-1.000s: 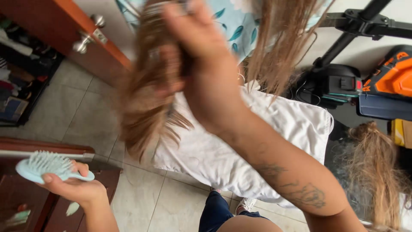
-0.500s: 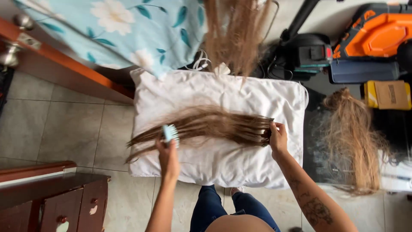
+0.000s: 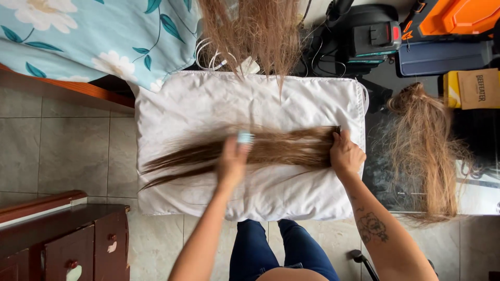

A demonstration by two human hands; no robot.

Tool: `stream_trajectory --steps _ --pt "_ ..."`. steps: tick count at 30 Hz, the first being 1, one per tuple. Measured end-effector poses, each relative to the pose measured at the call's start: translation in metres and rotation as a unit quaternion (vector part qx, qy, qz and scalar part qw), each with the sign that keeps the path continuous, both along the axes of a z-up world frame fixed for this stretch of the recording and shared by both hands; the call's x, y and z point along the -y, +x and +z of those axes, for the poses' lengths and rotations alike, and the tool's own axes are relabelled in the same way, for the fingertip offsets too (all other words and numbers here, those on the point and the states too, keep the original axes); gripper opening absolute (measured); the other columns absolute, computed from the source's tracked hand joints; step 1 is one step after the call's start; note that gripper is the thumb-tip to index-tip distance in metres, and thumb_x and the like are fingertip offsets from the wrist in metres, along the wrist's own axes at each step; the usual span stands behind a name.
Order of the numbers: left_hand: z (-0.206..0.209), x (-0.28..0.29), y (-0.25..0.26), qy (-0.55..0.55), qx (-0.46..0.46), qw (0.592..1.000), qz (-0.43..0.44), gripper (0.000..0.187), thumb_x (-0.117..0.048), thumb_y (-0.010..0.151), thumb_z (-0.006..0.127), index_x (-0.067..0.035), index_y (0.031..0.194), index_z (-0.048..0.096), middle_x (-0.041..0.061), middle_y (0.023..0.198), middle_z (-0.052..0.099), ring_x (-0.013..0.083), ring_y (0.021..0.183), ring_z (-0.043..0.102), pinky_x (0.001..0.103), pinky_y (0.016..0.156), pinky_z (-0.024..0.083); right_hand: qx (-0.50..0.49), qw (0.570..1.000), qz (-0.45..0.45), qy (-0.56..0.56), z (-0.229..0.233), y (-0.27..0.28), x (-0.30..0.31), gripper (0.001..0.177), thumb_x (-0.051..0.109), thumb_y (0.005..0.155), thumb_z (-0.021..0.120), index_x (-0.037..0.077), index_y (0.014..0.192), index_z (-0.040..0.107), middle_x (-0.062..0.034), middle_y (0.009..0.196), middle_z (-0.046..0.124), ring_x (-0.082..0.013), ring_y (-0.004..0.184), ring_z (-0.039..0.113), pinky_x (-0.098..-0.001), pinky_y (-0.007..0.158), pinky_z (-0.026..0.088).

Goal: The person brushes a long brown hair extension laid on a white cloth, repeatedly smoothing it with a small brush and occasionally separating strands by hand. The hair is handled in sections and brushed multiple times to detangle and straighten it.

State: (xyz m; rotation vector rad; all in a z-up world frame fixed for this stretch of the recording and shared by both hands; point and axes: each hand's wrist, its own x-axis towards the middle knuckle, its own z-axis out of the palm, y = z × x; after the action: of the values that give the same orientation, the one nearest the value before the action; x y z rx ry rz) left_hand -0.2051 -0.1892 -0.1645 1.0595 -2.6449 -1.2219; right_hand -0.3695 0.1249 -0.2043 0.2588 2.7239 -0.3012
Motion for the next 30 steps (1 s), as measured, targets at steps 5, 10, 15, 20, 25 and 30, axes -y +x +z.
stream_trajectory --steps 5,10,15,20,25,30 --pt "0.036 0.092 0.046 -0.149 -0.001 0.893 0.425 0.051 -0.072 0.105 0.047 -0.042 0.147 0.047 0.011 0.132 0.065 0.0285 0.115 0.068 0.041 0.095 0.055 -0.027 0.999 0.017 0.015 0.001 -0.012 -0.006 0.051 0.062 0.114 0.024 0.023 0.118 0.057 -0.0247 0.102 0.077 -0.0486 0.107 0.071 -0.055 0.097 0.05" --pt "-0.003 -0.115 -0.034 -0.383 -0.163 0.903 -0.106 0.065 -0.072 0.086 0.063 -0.015 0.116 0.075 0.014 0.115 0.072 0.0294 0.104 0.071 0.041 0.076 0.059 -0.092 0.995 0.045 0.0 -0.014 -0.004 0.0 0.046 0.062 0.112 0.03 0.022 0.104 0.05 -0.0224 0.082 0.074 -0.0476 0.091 0.075 -0.0562 0.086 0.055" --pt "-0.028 0.013 0.021 -0.117 -0.057 0.991 0.01 0.058 -0.045 0.09 0.068 -0.029 0.144 0.054 0.01 0.13 0.06 0.0294 0.121 0.058 0.042 0.099 0.043 -0.105 0.993 0.059 0.004 -0.024 -0.007 -0.009 0.044 0.06 0.113 0.031 0.021 0.102 0.048 -0.0221 0.079 0.073 -0.0456 0.09 0.075 -0.0543 0.086 0.056" --pt "0.042 0.056 0.033 -0.23 0.077 0.906 0.347 0.045 -0.078 0.098 0.053 -0.068 0.14 0.042 -0.014 0.131 0.065 0.0221 0.111 0.067 0.041 0.095 0.05 -0.131 0.991 0.035 0.005 -0.04 -0.013 -0.006 0.043 0.061 0.112 0.03 0.023 0.1 0.047 -0.0192 0.075 0.072 -0.0454 0.084 0.075 -0.0538 0.082 0.057" --pt "-0.006 -0.122 -0.036 -0.322 -0.069 0.922 -0.202 0.055 -0.061 0.096 0.054 -0.037 0.145 0.056 0.004 0.095 0.051 0.0297 0.068 0.068 0.046 0.06 0.053 -0.19 0.979 0.061 0.032 -0.038 -0.001 -0.01 0.043 0.06 0.113 0.035 0.023 0.096 0.047 -0.0172 0.072 0.07 -0.0406 0.078 0.076 -0.0496 0.076 0.059" --pt "0.057 -0.03 0.002 -0.171 0.049 0.984 -0.03 0.052 -0.059 0.093 0.061 -0.039 0.141 0.059 0.003 0.117 0.062 0.0316 0.104 0.065 0.047 0.086 0.051 -0.201 0.975 0.09 -0.008 -0.042 -0.002 -0.009 0.043 0.059 0.113 0.036 0.021 0.095 0.047 -0.0167 0.071 0.069 -0.0423 0.078 0.075 -0.0518 0.074 0.058"
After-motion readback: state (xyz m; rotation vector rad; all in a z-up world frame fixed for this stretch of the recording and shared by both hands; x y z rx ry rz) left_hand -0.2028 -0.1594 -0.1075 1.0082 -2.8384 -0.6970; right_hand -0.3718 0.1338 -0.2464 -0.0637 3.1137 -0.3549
